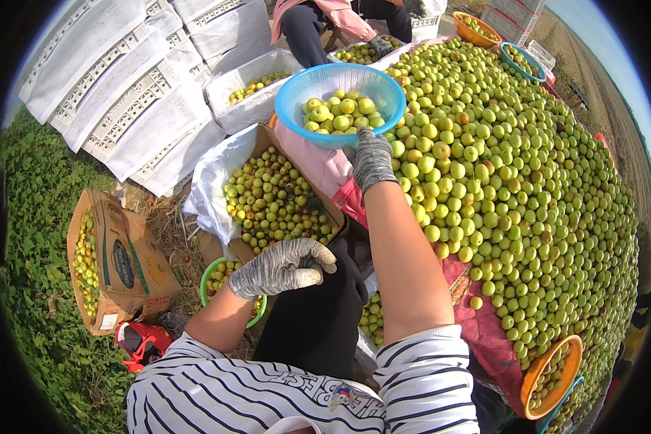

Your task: The person sorts green plums from a large pile on a table into a plastic bag and a blue bowl. They pick individual plums, inspect them, and place them into the bag or bowl while seated at the table.

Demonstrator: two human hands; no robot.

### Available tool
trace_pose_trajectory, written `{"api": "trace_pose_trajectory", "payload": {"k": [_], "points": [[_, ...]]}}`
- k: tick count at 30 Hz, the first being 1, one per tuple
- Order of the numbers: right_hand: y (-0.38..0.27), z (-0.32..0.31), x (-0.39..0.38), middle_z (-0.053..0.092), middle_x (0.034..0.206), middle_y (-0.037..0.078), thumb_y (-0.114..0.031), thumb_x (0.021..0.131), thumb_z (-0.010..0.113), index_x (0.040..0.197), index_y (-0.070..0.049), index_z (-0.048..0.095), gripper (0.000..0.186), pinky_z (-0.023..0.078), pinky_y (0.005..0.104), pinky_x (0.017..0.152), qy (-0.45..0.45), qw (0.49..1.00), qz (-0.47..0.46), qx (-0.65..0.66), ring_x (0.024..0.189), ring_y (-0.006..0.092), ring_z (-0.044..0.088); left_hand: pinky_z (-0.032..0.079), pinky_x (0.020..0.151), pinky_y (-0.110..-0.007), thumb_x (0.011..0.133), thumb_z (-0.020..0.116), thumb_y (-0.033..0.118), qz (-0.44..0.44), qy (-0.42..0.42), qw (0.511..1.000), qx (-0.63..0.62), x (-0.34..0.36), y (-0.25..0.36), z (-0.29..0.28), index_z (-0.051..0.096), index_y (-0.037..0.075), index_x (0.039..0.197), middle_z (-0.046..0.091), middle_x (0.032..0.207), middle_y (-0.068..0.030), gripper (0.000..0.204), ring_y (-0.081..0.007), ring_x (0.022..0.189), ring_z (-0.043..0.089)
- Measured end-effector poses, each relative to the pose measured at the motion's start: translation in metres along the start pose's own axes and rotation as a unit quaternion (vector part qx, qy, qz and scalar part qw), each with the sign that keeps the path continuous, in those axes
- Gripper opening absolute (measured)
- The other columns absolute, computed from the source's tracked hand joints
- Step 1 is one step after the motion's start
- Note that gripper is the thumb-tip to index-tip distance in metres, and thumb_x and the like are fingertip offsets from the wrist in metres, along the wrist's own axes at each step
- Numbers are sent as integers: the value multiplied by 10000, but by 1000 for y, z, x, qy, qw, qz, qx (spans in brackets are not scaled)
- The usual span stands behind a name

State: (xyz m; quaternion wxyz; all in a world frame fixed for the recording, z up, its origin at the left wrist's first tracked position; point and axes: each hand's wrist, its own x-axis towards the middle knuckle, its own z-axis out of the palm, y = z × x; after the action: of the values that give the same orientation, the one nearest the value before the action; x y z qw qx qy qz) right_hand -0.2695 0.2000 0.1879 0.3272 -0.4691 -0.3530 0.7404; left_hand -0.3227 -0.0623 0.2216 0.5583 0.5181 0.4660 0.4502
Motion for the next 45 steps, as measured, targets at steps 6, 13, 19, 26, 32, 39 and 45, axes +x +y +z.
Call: {"api": "trace_pose_trajectory", "payload": {"k": [6, 13, 19, 26, 32, 39, 45], "points": [[-30, -39, -28, 602, 989, 201, -161, 922, 592, 1130, 24, 498, 294, 598, 358, 750, 18, 989, -144, -18, 902, 284, 649, 512, 778, -268, 894, 635, 122, 12, 129, 992, -4, 53, -27, -61, 601, 14, 1148, 654, 992, -38, 279, -125, 851, 613], [-91, -115, -107, 618, 1056, 170, -138, 934, 579, 1150, 72, 488, 315, 596, 359, 819, 42, 975, -155, 152, 936, 258, 654, 506, 879, -337, 818, 706, 175, -6, 275, 880, 388, 193, -75, -146, 608, 35, 1160, 672, 1045, -127, 382, -242, 946, 640], [-103, -199, -183, 595, 1162, 176, -150, 909, 606, 1198, 67, 492, 378, 587, 379, 877, 110, 963, -217, 117, 1034, 264, 635, 468, 970, -442, 790, 675, 207, -73, 230, 743, 625, 249, -68, -148, 586, 122, 1229, 630, 1198, -148, 455, -346, 1128, 583], [-75, -271, -234, 603, 1158, 162, -152, 911, 605, 1199, 56, 495, 372, 587, 366, 866, 140, 955, -218, 147, 1024, 251, 636, 514, 869, -457, 885, 484, 149, -92, 181, 721, 663, 258, -63, -170, 643, 116, 1130, 690, 1030, -168, 294, -331, 956, 672], [-53, -289, -243, 608, 1151, 157, -147, 907, 611, 1201, 53, 492, 375, 605, 371, 806, 142, 952, -213, 169, 990, 251, 650, 497, 870, -466, 874, 488, 127, -14, 315, 755, 574, 245, -46, -169, 608, 97, 1138, 660, 1010, -230, 291, -369, 980, 639], [-40, -274, -262, 620, 1157, 151, -164, 927, 591, 1201, 36, 516, 348, 594, 362, 813, 193, 936, -217, 198, 995, 241, 644, 452, 961, -408, 845, 590, 173, -3, 427, 722, 545, 271, -38, -203, 672, 43, 1035, 623, 1120, -177, 244, -332, 1079, 576], [-34, -278, -276, 617, 1182, 163, -142, 915, 611, 1173, 39, 546, 322, 581, 410, 882, 187, 932, -224, 216, 1051, 259, 634, 433, 1020, -419, 884, 557, 294, -166, 227, 734, 618, 316, -77, -233, 639, 61, 1185, 627, 1169, -188, 389, -339, 1210, 534]]}}
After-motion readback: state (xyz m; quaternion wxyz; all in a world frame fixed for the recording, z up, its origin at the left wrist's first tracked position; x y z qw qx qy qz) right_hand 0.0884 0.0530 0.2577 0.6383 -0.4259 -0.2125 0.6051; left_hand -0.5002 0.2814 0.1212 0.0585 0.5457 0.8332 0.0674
